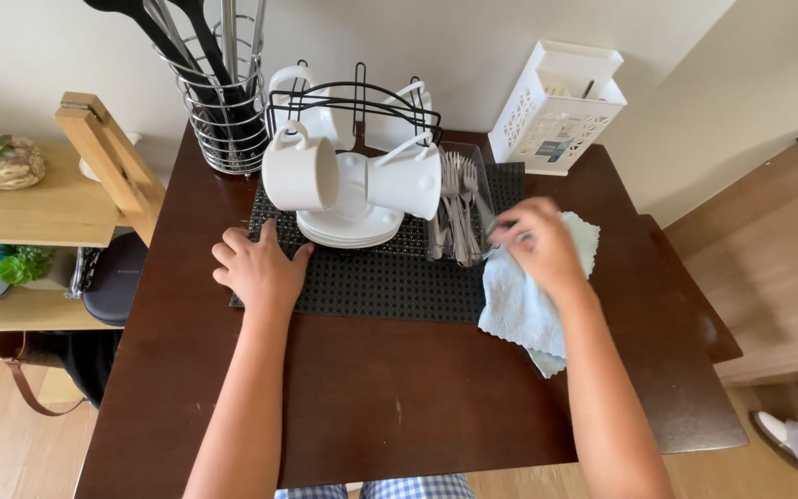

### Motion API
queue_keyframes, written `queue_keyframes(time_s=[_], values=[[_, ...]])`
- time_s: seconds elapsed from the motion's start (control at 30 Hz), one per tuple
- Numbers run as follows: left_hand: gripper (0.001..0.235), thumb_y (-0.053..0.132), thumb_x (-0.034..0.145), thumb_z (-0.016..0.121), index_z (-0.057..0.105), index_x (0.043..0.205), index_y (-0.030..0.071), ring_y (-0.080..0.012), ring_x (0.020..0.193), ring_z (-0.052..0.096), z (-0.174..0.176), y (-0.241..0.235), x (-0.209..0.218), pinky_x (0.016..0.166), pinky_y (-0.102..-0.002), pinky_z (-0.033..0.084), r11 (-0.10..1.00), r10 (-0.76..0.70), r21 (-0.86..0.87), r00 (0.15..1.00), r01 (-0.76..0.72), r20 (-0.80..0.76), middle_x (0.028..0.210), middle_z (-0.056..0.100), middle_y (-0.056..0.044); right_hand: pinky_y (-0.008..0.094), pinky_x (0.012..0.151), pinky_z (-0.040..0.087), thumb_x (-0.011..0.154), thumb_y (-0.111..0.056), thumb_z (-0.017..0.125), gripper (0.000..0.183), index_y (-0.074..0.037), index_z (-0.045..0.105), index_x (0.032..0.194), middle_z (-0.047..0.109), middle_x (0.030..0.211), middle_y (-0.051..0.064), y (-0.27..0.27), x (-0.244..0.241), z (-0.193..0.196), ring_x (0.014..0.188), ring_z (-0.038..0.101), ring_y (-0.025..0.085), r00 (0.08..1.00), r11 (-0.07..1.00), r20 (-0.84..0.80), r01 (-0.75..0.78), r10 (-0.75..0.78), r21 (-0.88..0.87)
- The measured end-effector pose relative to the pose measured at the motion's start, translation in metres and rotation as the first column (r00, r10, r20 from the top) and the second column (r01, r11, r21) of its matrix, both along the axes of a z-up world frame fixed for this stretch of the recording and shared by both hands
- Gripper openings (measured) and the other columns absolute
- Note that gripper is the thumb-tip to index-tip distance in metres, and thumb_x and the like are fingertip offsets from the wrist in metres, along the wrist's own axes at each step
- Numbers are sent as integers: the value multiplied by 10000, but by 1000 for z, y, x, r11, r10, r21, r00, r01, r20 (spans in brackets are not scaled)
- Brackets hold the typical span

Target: Wiping and cleaning various kitchen utensils and a plastic organizer using a cloth

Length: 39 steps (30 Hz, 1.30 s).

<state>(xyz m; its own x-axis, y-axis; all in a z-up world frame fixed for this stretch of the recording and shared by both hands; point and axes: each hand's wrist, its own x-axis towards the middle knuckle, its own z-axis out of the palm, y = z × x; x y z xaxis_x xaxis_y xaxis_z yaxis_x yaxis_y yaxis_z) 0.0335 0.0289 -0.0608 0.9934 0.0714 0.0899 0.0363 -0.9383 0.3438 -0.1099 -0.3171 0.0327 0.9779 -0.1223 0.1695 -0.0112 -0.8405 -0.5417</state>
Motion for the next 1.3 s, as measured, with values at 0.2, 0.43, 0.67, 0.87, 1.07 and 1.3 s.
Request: queue_keyframes(time_s=[0.2,0.43,0.67,0.87,1.07,1.3], values=[[810,615,851,756,564,1493,160,-411,1073,526,-3,2,11,885,-560,386,999,24,-41,999,-25,-38,1121,536,-234,572,1087,463,653,-136,930,843,-4,583,1410,610,1308,280,-41,1,2,1187,640,424,994,901,-111,67,-21,428],[669,617,992,588,545,1270,9,-360,1055,534,-49,1,38,906,-498,390,994,103,40,994,-105,44,1077,590,-179,362,843,601,921,-99,746,248,-6,732,1151,726,997,171,-61,13,-16,895,725,223,987,763,57,80,-151,642],[508,505,1086,439,619,1190,42,-288,962,556,-39,-3,34,826,-407,415,982,72,177,997,-66,-26,1033,622,-135,287,566,674,998,12,644,175,-56,737,1130,707,961,171,-116,83,-30,668,730,223,756,836,412,320,-509,445],[424,405,1093,484,595,1261,31,-289,1033,495,-13,-14,20,858,-399,398,974,107,209,991,-89,-78,1160,568,-137,506,969,582,947,68,731,478,60,575,1398,479,1415,228,-99,124,20,1182,610,479,881,939,416,312,-227,-148],[462,445,1113,426,569,1298,47,-316,1152,446,-5,-14,11,881,-440,371,960,97,274,990,-64,-107,1226,528,-145,538,887,584,1037,17,643,169,-31,549,1168,524,1161,132,-140,142,0,1055,660,474,860,926,480,308,-173,-218],[494,466,1104,449,526,1335,37,-299,1141,423,-10,-12,9,880,-433,364,956,80,287,996,-63,-47,1244,486,-133,468,751,625,1076,60,657,123,20,649,1192,567,1048,206,-157,75,15,928,691,487,793,929,609,207,24,-306]])
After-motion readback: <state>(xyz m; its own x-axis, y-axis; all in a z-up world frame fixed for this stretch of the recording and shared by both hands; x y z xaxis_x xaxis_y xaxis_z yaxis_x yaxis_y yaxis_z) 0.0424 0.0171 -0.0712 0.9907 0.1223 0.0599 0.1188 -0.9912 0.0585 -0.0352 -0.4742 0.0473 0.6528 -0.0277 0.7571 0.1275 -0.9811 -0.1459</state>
